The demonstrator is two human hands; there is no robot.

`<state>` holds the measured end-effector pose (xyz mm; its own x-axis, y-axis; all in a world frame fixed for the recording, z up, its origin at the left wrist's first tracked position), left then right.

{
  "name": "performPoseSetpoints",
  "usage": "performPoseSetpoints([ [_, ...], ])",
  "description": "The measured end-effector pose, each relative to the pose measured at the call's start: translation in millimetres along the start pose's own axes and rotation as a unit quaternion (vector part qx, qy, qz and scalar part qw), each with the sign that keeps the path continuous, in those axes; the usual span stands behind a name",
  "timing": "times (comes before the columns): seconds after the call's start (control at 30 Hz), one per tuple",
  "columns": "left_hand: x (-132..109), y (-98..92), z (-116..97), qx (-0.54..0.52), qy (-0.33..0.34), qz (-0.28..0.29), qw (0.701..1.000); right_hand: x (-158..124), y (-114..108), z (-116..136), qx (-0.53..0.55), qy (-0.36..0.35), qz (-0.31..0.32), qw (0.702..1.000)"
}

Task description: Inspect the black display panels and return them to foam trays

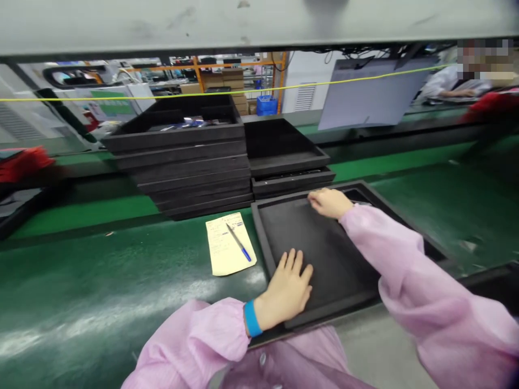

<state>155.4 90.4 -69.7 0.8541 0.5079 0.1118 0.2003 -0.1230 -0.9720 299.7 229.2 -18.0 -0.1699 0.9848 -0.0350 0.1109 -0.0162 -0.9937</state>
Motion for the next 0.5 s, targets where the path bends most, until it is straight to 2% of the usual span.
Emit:
performPoseSetpoints([
  [0.07,0,0.4,1,-0.011,-0.012,0.002,1.0,-14,15,-53,0.02,0.026,0.014,0.999],
  [0.13,0,-1.0,4,-0.038,-0.034,-0.003,0.999,-18,29,-79,0.046,0.022,0.005,0.999],
  [0.23,-2,-4.7,13,-0.085,-0.084,-0.016,0.993,-10,40,-87,0.089,0.017,-0.039,0.995],
  [0.3,-3,-7.2,18,-0.1,-0.109,-0.024,0.989,-4,34,-86,0.133,0.012,-0.074,0.988],
  [0.33,-4,-8.4,19,-0.104,-0.116,-0.027,0.987,-3,25,-86,0.159,0.009,-0.097,0.982],
  [0.4,-4,-10.6,22,-0.119,-0.127,-0.033,0.984,-7,-8,-94,0.216,0.012,-0.164,0.963],
  [0.47,-5,-13.4,24,-0.137,-0.139,-0.041,0.98,-21,-56,-113,0.274,0.033,-0.27,0.923],
  [0.5,-4,-15.2,25,-0.142,-0.144,-0.046,0.978,-32,-82,-126,0.302,0.048,-0.333,0.892],
])
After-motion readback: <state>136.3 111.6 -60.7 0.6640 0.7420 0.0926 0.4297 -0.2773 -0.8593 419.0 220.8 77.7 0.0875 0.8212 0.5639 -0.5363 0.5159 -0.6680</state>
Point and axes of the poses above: each hand's wrist, its own x-axis towards the middle knuckle, its own y-axis out of the palm, z = x × y, the point moved 10 cm from there along x, towards the middle knuckle, and after that the axes turned 8 degrees about -y, right-handed, at the moved point
